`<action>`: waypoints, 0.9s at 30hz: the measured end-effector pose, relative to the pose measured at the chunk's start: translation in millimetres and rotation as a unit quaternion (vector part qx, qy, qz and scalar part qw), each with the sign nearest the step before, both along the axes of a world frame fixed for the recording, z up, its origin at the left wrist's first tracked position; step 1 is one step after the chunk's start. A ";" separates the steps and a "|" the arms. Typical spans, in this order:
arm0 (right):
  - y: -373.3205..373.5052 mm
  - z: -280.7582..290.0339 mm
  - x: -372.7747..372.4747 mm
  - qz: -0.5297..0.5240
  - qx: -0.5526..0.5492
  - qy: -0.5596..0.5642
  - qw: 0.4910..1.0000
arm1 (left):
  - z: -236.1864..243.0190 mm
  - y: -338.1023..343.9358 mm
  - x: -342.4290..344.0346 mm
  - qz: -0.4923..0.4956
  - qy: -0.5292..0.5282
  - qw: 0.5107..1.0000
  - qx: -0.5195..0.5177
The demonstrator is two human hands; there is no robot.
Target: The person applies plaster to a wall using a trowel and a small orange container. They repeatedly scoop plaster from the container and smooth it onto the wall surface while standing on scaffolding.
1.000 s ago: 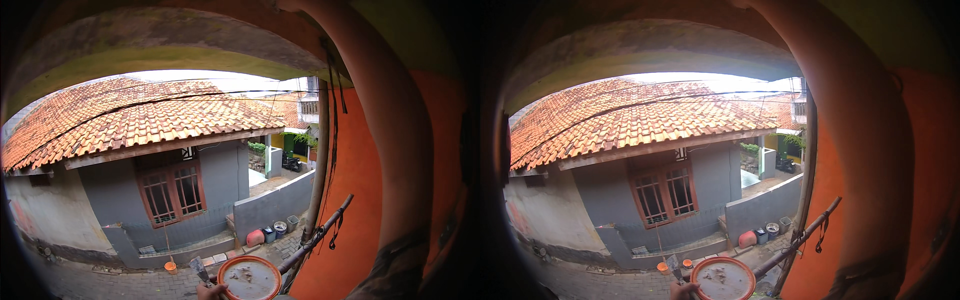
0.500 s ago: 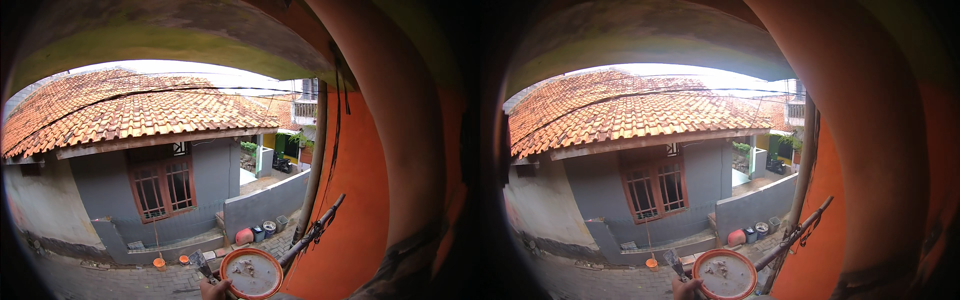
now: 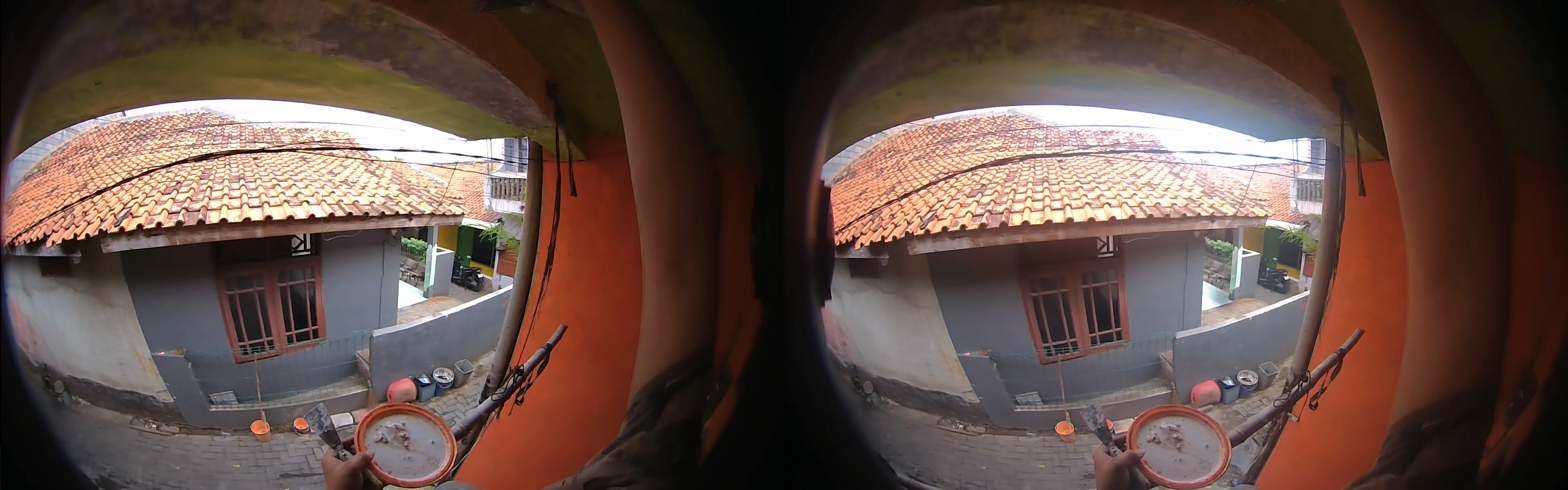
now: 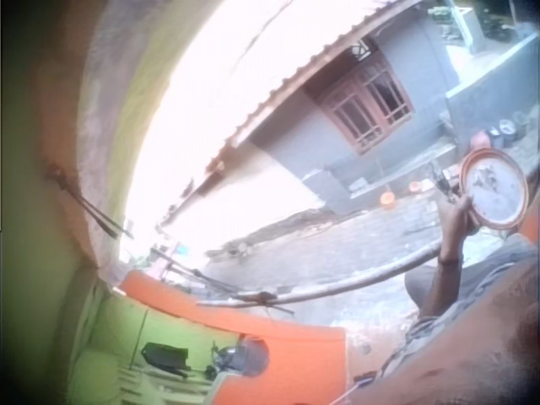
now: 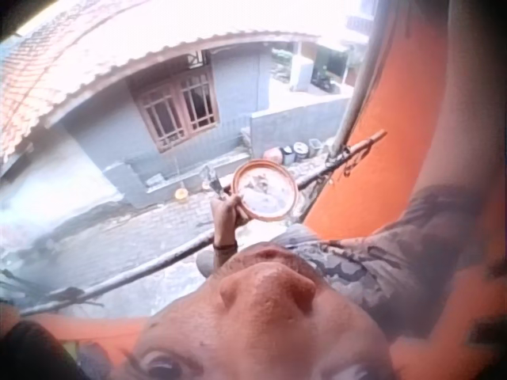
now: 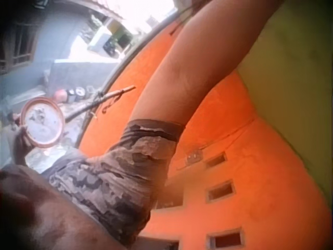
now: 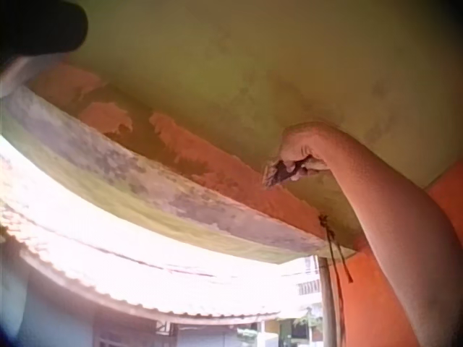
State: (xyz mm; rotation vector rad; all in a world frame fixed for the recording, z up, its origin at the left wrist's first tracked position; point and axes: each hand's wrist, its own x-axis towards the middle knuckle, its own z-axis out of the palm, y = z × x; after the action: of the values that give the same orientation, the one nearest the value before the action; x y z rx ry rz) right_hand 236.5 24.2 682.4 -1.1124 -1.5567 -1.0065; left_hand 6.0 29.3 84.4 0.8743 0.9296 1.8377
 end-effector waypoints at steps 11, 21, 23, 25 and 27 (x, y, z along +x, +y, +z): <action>59.4 -9.8 -9.7 -0.128 0.080 0.013 0.988 | 20.9 -21.7 -3.7 -0.009 -0.014 1.000 -0.014; 137.2 -26.9 -11.6 -0.015 0.188 -0.039 0.981 | 13.7 -13.1 7.5 0.035 -0.020 0.999 -0.010; 130.9 -50.1 -24.2 -0.016 0.176 -0.007 0.984 | 11.0 -15.9 3.0 0.027 -0.014 0.999 -0.013; 130.2 -54.1 -24.5 -0.022 0.153 -0.014 0.988 | 17.1 -25.6 0.2 0.002 0.010 1.000 -0.024; 128.6 -59.0 -23.2 -0.017 0.142 -0.024 0.989 | 19.9 -25.2 -0.6 0.005 0.002 1.000 -0.006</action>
State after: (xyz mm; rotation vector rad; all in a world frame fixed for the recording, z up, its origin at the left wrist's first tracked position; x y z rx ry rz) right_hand 213.2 152.8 623.4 -0.9230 -1.3828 -1.2426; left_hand 5.4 4.0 104.4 0.8678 0.9490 1.8377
